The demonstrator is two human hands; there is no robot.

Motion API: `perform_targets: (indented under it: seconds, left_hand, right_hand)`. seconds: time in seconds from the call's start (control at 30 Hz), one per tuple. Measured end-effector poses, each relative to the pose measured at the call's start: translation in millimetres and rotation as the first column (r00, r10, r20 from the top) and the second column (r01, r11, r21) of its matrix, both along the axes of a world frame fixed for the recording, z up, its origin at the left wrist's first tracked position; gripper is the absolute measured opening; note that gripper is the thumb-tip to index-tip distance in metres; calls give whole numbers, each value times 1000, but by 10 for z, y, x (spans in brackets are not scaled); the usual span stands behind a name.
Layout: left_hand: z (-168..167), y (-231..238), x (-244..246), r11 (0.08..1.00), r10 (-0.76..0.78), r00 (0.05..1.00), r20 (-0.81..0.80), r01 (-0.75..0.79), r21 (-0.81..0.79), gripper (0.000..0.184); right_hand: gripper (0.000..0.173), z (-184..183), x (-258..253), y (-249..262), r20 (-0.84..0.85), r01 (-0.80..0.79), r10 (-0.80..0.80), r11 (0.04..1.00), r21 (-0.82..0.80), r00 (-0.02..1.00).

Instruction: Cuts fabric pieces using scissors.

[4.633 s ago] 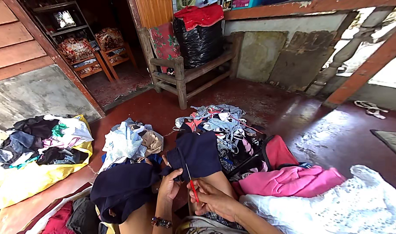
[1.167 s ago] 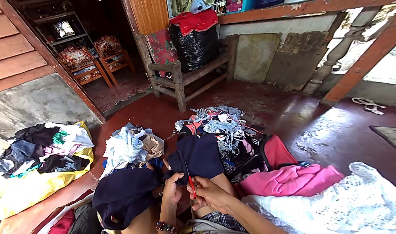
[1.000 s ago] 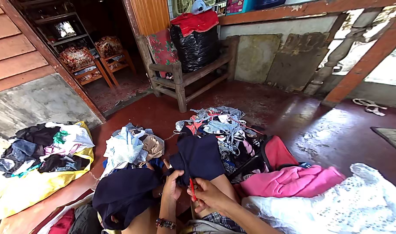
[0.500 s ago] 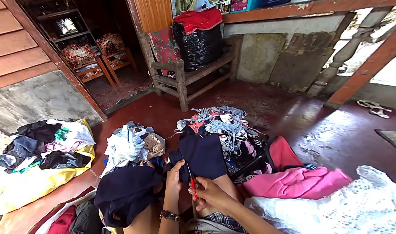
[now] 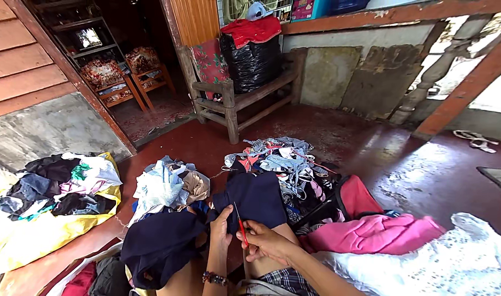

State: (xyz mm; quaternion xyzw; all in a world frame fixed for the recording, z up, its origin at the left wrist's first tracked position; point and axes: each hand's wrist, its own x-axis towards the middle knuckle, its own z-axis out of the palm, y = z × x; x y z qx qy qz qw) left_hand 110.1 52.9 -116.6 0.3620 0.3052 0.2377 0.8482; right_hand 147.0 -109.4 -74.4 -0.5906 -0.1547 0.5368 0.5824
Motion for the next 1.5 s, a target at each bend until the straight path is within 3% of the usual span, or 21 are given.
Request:
perform_targets:
  seconds: [0.13,0.37,0.6,0.8,1.0,1.27,1.4,1.5]
  left_hand:
    - [27,9,-1,999,19,999,-35,-18,35,41]
    - [13,44,-71,999,-29,999,27,30,-27,36]
    - [-26,59,-88,1000,5,1000,24,-4,-7,35]
    - [-37,29,-72,1000,-1,996,92,1,-7,41]
    - [-76,13,-64,1000,19,993,115,-17,-16,41]
    - [-88,18,-66,999,5,990,143,0,-33,43]
    - [-114,7,-75,1000,11,989,147,-8,-23,44]
    - [-103,6,-80,999,15,990,144,-10,-30,45]
  right_hand:
    - [31,-36,-17,-17,7,26,-26,999,31,1000]
    - [45,79,73,76,0,-27,27,1000,-10,1000]
    - [29,6,71,54,-30,-14,16,999,38,999]
    - [38,75,195,129,-36,-35,36,999,13,999]
    - [28,47,196,111,-12,-31,32,999,42,999]
    - [37,154,315,215,53,-60,63,997,-47,997]
    - [29,92,245,202,58,-7,7,1000,11,998]
    - [29,123,293,221,74,-59,61,998,-21,995]
